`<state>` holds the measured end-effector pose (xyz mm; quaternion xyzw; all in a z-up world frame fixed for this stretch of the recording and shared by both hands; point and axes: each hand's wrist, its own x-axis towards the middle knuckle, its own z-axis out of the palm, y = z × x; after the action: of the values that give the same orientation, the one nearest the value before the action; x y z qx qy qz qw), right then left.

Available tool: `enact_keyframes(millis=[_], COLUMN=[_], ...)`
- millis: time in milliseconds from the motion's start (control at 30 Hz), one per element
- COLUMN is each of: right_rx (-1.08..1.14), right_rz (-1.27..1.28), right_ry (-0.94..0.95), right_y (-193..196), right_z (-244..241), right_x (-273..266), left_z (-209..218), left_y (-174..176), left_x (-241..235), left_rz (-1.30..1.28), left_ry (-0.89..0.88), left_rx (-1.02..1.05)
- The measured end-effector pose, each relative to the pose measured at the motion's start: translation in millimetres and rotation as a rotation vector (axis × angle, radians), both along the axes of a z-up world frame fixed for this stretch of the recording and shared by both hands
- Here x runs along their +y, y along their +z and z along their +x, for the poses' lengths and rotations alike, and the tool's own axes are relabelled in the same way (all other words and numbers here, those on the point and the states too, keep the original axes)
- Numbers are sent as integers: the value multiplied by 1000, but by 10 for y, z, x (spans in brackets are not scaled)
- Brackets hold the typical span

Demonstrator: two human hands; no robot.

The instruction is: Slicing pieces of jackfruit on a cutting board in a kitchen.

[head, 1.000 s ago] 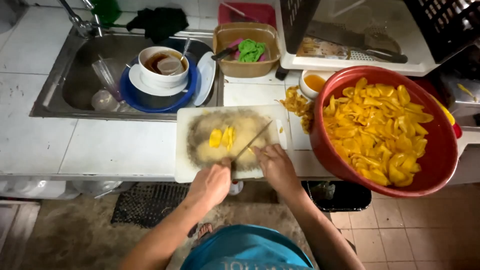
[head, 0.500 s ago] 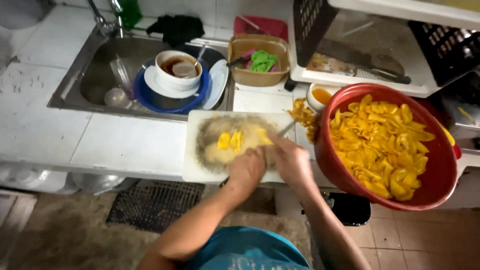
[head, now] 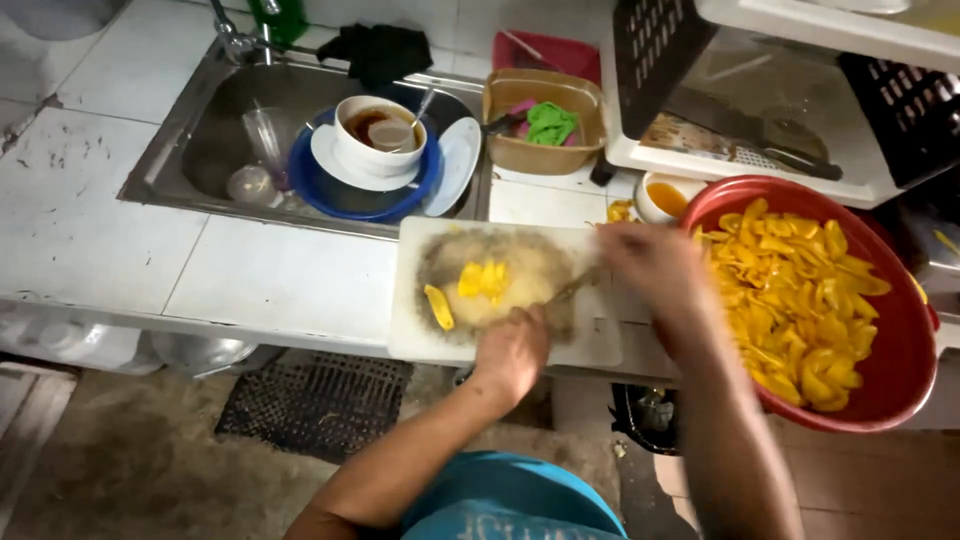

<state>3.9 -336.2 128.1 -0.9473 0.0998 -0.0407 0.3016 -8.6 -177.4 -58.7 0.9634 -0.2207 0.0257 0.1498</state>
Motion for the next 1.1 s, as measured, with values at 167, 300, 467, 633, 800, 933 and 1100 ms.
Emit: enact_keyframes(millis=[167,300,467,633,800,933,1100], right_rx=[-88,-63,-51,142,-258,-310,39], right_rz=[-41,-119,-241,-43,-273,-277,-513], right_ry=[-54,-40,-77,-97,1117,1259,1287], right_y=[235,267,217,71,-1023,-1487,-1395], right_z=[-313,-390,-297,-80,604,976,934], right_x=[-583,-725,-1303,-478,705,1281,1456], left_z=[-90,-53,-29,-38,-65,-37,-251], left_y=[-39,-39,-16,-127,-248,-662,-218], left_x=[-36,-42,-68,-208,-214,-207,137], left_rz=[-16,-63,-39,-13,42,76,57], left_ry=[-79,-105,-110,-49,-28,-110,-110], left_rx=[-46,-24,18,62,143,151,-68])
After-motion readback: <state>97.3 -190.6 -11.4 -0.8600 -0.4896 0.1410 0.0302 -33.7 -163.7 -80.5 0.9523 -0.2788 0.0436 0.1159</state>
